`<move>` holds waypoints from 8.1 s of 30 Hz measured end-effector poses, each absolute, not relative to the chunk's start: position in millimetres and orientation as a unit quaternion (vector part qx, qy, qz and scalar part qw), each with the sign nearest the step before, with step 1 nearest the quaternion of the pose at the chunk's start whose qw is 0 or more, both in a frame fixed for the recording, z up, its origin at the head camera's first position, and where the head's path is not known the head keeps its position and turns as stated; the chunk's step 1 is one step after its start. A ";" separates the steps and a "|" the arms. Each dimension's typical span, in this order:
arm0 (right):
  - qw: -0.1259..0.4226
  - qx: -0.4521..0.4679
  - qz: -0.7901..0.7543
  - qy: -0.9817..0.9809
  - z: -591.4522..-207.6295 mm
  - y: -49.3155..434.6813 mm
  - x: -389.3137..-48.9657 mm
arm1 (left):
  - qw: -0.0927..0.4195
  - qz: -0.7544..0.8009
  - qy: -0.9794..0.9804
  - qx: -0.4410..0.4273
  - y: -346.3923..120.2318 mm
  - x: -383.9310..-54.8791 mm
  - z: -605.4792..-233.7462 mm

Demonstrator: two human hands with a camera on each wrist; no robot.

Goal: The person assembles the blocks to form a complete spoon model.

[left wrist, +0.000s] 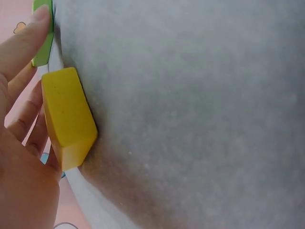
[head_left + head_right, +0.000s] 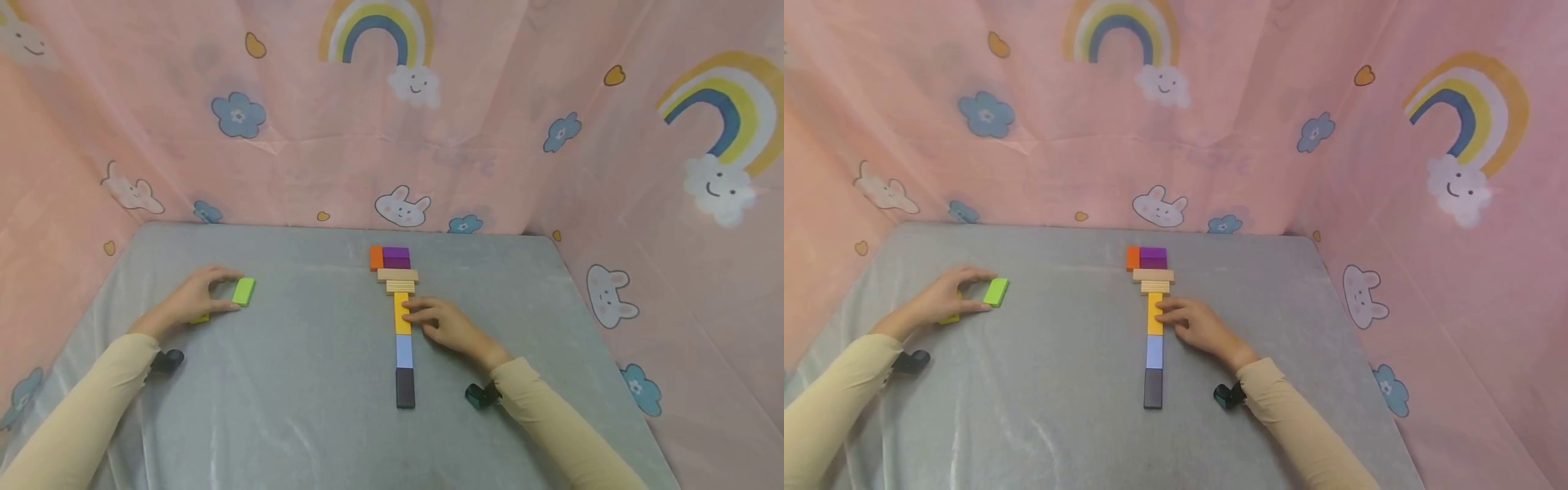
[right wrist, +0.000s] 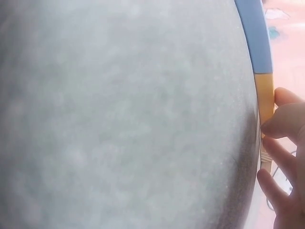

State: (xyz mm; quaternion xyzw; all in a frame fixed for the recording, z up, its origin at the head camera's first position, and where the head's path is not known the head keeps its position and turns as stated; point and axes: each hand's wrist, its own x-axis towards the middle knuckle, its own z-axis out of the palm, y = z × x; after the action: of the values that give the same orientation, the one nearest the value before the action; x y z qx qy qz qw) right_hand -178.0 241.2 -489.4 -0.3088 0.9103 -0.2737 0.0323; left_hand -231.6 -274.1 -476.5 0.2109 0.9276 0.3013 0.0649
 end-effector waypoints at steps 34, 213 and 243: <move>0.035 -0.304 -0.278 0.910 -487.9 240.8 -177.8 | 0.026 0.344 0.926 0.155 -186.5 -254.1 -457.0; 0.053 -0.296 -0.285 0.910 -487.4 240.9 -179.8 | 0.003 0.332 0.943 0.002 -283.5 -172.3 -483.7; 0.036 -0.312 -0.284 0.906 -487.2 240.9 -178.9 | -0.017 0.356 0.930 0.095 -207.9 -227.8 -463.3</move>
State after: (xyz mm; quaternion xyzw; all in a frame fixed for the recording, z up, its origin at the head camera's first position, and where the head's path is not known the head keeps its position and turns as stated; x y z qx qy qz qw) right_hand -178.9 240.9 -487.2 -0.3119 0.9060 -0.2840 0.0360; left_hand -227.8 -207.9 -463.3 0.0950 0.9296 0.3556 -0.0170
